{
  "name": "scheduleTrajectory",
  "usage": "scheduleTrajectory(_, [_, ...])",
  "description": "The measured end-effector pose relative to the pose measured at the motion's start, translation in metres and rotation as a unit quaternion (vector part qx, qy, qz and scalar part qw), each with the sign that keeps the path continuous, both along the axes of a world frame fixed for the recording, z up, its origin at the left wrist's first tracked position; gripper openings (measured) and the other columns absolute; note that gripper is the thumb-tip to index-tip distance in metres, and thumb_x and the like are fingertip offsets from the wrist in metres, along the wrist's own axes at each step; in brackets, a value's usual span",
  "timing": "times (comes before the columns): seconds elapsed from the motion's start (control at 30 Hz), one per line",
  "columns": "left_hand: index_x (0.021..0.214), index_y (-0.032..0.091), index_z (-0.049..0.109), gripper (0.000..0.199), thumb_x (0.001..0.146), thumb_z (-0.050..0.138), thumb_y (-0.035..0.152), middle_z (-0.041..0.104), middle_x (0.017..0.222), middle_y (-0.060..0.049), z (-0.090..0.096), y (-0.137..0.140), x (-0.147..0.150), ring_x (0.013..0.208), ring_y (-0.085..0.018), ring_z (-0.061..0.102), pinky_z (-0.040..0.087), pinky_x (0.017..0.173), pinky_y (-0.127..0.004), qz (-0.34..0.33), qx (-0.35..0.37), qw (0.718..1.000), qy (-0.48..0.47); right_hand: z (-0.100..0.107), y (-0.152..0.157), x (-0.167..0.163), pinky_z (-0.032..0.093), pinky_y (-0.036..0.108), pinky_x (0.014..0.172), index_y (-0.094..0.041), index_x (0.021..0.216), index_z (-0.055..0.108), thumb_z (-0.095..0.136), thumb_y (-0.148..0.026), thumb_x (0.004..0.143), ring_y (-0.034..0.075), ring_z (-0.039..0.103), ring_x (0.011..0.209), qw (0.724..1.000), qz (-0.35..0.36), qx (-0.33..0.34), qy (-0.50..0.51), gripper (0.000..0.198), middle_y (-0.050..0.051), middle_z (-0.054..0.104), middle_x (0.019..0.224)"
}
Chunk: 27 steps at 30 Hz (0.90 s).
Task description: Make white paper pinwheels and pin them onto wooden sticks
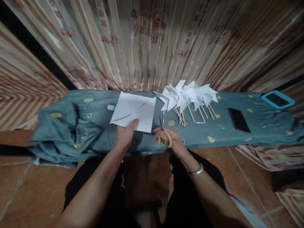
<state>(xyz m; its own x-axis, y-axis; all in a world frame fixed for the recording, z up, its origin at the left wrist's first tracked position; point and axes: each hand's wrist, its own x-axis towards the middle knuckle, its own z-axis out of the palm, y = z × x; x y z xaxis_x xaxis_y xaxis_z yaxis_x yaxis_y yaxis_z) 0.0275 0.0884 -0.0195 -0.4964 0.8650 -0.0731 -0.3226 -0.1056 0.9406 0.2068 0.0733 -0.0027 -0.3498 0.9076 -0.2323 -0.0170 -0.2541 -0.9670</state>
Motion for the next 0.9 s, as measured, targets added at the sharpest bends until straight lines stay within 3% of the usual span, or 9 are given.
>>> scheduleTrajectory(0.13, [0.104,0.018,0.064,0.051,0.056,0.079,0.023,0.071,0.106,-0.008,0.002,0.001,-0.012,0.098,-0.023,0.066,0.048,0.097,-0.039,0.016,0.023,0.998,0.055,0.002,-0.015,0.010,0.042,0.025,0.057,-0.014,0.092,0.063,0.067,-0.064,0.072,0.013,0.057,0.064,0.984,0.173,-0.045,-0.018,0.054,0.005,0.067,0.074])
scheduleTrajectory(0.23, [0.103,0.016,0.064,0.049,0.057,0.079,0.023,0.072,0.102,-0.008,0.001,0.000,-0.011,0.094,-0.023,0.066,0.048,0.097,-0.040,0.013,0.027,0.996,0.082,0.002,-0.021,0.010,0.043,0.026,0.058,-0.013,0.091,0.064,0.066,-0.065,0.072,0.013,0.056,0.063,0.974,0.220,-0.054,-0.029,0.055,0.004,0.064,0.071])
scheduleTrajectory(0.9, [0.100,0.018,0.067,0.044,0.059,0.080,0.023,0.072,0.103,-0.007,-0.002,-0.007,0.002,0.097,-0.024,0.065,0.046,0.099,-0.039,-0.026,-0.005,0.997,0.078,-0.001,-0.019,0.006,0.045,0.024,0.055,-0.014,0.080,0.064,0.069,-0.060,0.071,0.010,0.056,0.059,0.981,0.189,-0.043,-0.014,0.047,0.000,0.061,0.066])
